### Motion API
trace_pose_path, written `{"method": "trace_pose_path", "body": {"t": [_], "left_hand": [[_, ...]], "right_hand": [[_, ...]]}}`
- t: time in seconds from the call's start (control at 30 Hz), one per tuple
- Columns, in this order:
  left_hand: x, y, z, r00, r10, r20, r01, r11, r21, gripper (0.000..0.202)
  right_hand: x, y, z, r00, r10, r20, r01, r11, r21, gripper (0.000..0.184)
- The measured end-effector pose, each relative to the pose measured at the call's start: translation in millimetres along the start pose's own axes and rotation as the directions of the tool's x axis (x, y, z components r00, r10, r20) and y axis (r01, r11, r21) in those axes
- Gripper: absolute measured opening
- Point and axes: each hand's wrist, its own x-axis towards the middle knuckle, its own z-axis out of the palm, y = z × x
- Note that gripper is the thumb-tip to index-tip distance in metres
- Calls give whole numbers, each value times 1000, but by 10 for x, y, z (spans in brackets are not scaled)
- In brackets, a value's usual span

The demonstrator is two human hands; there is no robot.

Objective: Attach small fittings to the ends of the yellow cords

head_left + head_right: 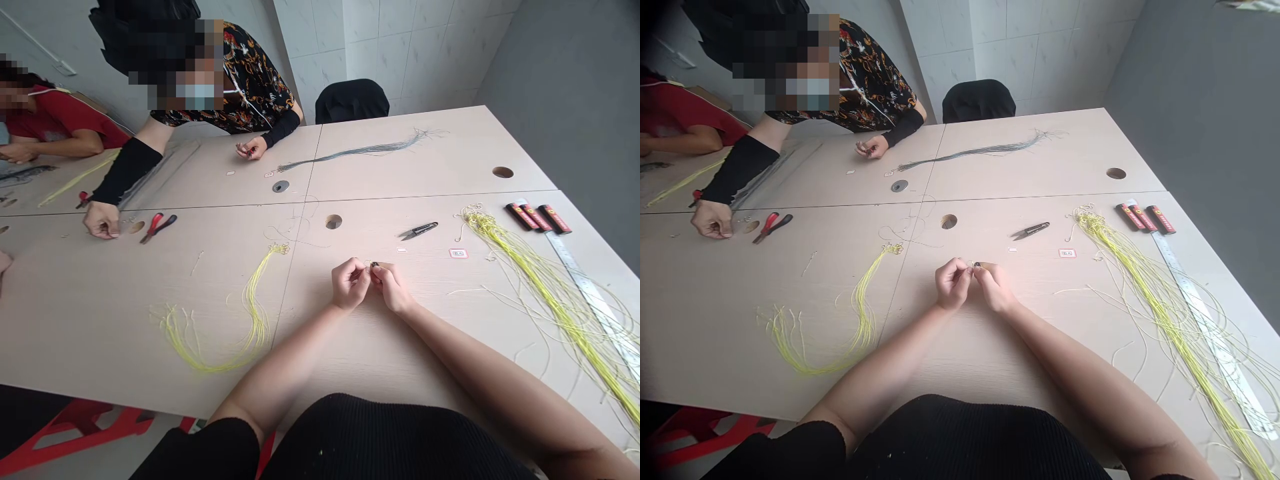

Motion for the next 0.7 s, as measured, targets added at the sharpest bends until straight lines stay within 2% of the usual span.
{"method": "trace_pose_path", "body": {"t": [0.23, 0.47, 0.7], "left_hand": [[1, -11, -4, 1000, 12, 1, -12, 1000, 3, 41], [-3, -23, -2, 999, 38, -1, -38, 999, 18, 39], [-1, -28, -2, 999, 42, 1, -42, 999, 15, 39]], "right_hand": [[-5, -19, 4, 1000, 3, 28, -3, 1000, -2, 44], [-2, 12, -21, 994, -69, 79, 74, 996, -51, 40], [6, -9, -16, 992, -97, 76, 103, 992, -73, 40]]}}
